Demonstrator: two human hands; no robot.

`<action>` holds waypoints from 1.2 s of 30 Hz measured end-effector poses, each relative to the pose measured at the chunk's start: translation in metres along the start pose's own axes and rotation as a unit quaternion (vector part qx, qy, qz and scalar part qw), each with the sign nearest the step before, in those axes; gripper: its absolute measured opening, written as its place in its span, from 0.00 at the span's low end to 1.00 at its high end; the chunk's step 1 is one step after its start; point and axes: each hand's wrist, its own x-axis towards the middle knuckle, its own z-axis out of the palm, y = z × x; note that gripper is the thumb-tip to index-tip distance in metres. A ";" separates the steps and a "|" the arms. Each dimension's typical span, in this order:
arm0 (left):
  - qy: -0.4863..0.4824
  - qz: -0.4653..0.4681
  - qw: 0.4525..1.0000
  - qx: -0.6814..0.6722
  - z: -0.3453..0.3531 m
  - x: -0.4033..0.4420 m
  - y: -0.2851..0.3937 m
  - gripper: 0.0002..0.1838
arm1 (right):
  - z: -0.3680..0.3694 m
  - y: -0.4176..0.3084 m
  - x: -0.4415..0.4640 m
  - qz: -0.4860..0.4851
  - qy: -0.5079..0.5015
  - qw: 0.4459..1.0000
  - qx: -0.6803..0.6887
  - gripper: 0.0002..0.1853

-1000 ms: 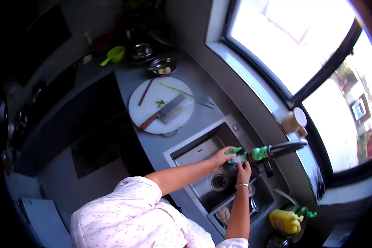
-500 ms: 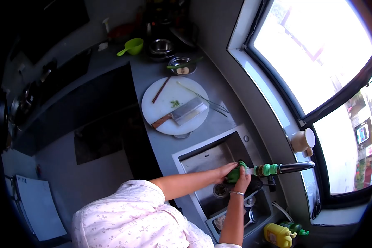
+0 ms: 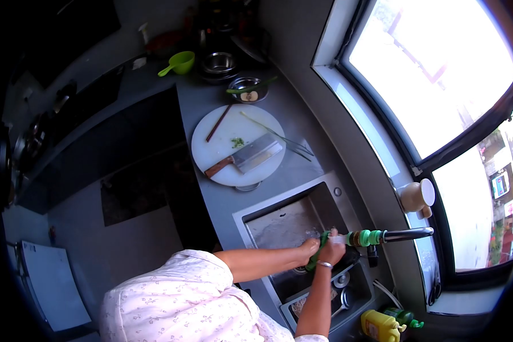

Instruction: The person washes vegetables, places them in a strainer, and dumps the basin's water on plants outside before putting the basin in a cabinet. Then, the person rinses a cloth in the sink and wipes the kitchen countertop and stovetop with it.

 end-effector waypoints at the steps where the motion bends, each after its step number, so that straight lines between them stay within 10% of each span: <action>1: 0.007 0.020 1.000 0.005 0.007 -0.022 0.015 0.17 | -0.004 0.012 0.012 0.060 0.000 0.998 0.026 0.20; 5: -0.012 0.098 0.995 -0.018 0.019 -0.014 0.024 0.16 | 0.001 0.097 0.024 0.130 -0.085 0.944 0.291 0.14; 7: -0.035 0.099 0.991 -0.078 0.018 0.002 0.024 0.16 | 0.005 0.102 0.011 0.271 -0.233 0.717 0.599 0.20; 11: -0.019 0.181 0.974 -0.132 -0.001 0.052 0.015 0.14 | 0.005 -0.001 -0.051 0.215 -0.110 0.780 0.577 0.27; 14: 0.068 0.220 0.972 0.038 -0.019 0.051 0.008 0.17 | -0.002 -0.021 -0.054 0.015 -0.089 0.981 0.173 0.29; 18: -0.098 -0.014 0.960 -0.264 0.010 -0.005 -0.008 0.25 | 0.005 0.015 0.008 0.017 -0.094 0.966 0.241 0.24; 19: -0.095 -0.056 0.982 -0.154 0.014 -0.041 0.024 0.29 | 0.009 0.044 0.025 0.066 -0.096 0.952 0.282 0.23; 21: -0.147 -0.057 0.973 -0.168 0.009 -0.020 0.012 0.29 | -0.005 0.089 0.042 -0.261 -0.111 0.944 -0.168 0.21; 22: -0.147 -0.056 0.973 -0.168 0.010 -0.023 0.023 0.29 | -0.003 0.100 0.036 -0.262 -0.111 0.944 -0.167 0.21; 24: -0.139 0.054 0.985 -0.086 0.012 -0.035 0.054 0.33 | 0.009 0.109 0.016 -0.078 -0.116 0.951 0.276 0.20; 28: -0.056 0.072 0.991 -0.098 -0.001 0.004 0.057 0.39 | 0.005 0.015 -0.050 -0.092 -0.094 0.991 0.021 0.27; 33: -0.178 -0.120 0.930 -0.300 -0.003 -0.014 0.032 0.33 | 0.011 -0.008 -0.024 -0.018 -0.096 0.995 -0.008 0.26; 34: -0.106 0.047 0.962 -0.247 0.012 -0.039 0.020 0.32 | 0.013 0.003 -0.012 -0.006 -0.076 0.995 0.068 0.27; 36: -0.100 -0.094 0.979 -0.150 0.010 -0.015 0.011 0.29 | 0.014 0.029 0.014 0.013 -0.039 0.995 0.092 0.24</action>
